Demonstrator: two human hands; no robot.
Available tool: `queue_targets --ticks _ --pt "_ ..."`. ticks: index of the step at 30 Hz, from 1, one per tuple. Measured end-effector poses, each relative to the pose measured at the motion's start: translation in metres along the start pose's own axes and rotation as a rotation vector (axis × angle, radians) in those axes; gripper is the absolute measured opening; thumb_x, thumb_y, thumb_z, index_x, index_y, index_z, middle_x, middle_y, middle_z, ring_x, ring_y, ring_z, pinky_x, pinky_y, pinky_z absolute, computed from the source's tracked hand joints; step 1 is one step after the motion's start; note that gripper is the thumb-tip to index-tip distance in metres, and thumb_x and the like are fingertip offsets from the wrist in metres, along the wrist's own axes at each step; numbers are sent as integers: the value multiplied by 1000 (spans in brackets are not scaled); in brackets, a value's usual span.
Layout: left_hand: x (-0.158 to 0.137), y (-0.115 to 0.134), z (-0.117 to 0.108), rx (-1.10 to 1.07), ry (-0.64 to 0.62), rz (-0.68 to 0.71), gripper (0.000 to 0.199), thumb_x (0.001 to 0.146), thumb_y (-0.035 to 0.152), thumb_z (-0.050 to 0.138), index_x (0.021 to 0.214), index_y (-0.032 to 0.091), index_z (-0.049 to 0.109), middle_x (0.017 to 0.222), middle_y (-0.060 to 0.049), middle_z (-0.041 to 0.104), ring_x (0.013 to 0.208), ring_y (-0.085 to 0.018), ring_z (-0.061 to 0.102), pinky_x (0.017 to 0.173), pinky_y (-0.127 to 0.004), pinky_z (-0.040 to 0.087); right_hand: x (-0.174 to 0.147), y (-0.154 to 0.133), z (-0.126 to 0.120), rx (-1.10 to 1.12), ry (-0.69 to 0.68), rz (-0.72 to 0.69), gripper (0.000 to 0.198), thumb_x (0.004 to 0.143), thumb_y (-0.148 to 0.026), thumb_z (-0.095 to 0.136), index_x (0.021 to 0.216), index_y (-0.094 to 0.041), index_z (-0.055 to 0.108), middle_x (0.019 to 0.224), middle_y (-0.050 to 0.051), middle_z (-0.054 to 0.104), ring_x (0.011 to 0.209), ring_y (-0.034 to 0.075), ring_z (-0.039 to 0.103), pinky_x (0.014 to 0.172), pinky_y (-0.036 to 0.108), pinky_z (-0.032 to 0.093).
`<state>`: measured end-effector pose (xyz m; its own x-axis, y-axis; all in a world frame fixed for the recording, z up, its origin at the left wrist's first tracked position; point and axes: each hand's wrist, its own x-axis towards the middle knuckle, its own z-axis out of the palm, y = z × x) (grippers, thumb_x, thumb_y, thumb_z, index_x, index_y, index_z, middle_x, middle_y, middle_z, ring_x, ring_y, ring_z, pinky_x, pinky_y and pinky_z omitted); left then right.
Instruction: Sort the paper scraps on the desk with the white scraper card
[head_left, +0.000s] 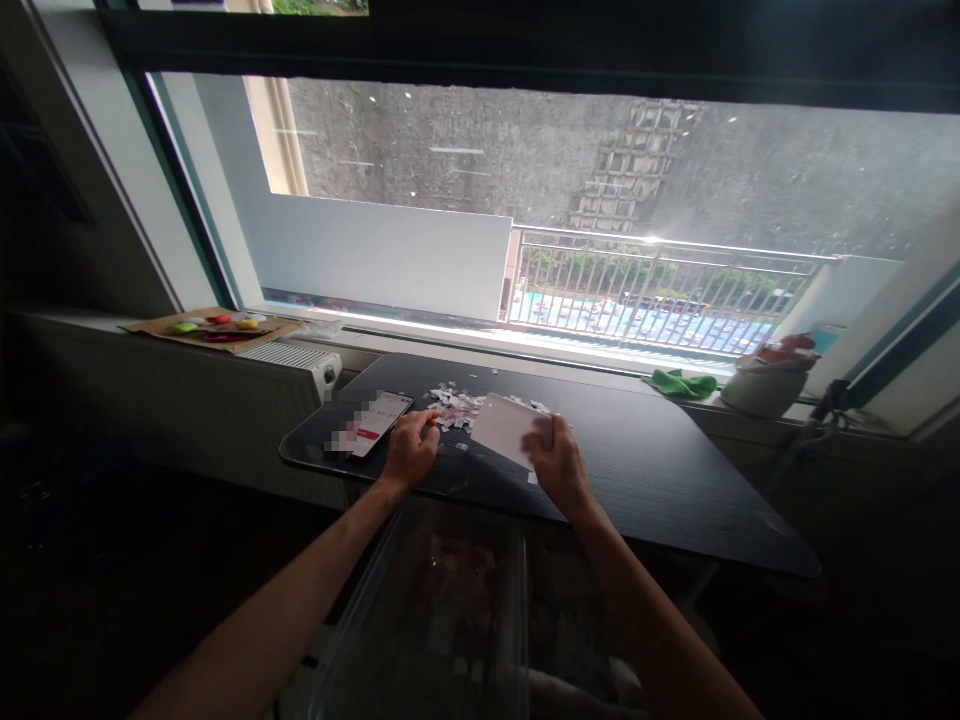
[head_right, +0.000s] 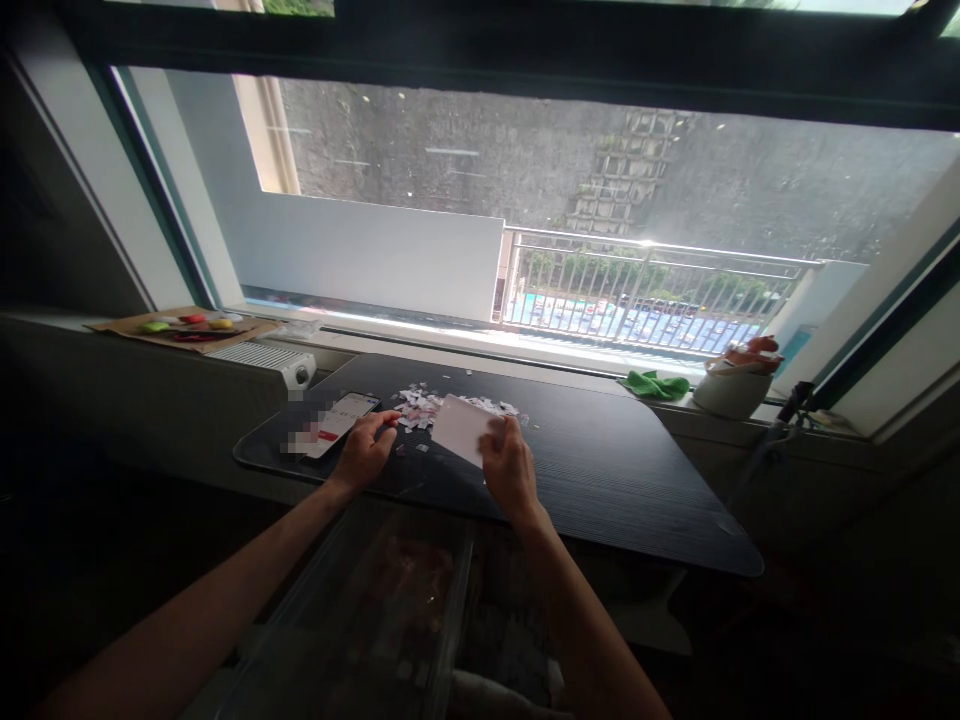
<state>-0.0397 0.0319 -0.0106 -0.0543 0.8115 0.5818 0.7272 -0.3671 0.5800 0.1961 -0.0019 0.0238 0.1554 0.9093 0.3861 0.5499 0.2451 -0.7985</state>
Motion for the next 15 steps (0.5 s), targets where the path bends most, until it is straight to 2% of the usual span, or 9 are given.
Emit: queue_targets --ticks 3,9,15 --pt "-1 0 -1 -49 18 -19 31 93 35 57 119 17 57 121 -9 60 103 -22 61 87 -43 53 8 4 7 62 -31 16 28 76 -31 54 103 -23 54 85 4 69 74 21 66 70 36 52" --pt "-1 0 -1 -156 37 -80 32 93 35 58 119 17 57 120 -9 60 102 -22 61 86 -43 54 7 13 9 212 -172 16 17 74 -29 54 90 -23 52 73 0 67 64 18 65 56 30 52" --pt "2 -1 -3 -231 94 -149 34 93 35 58 121 17 56 122 -9 59 104 -22 61 87 -44 54 28 -1 33 298 -209 -35 20 73 -26 55 93 -23 51 79 0 66 71 17 65 63 30 53"
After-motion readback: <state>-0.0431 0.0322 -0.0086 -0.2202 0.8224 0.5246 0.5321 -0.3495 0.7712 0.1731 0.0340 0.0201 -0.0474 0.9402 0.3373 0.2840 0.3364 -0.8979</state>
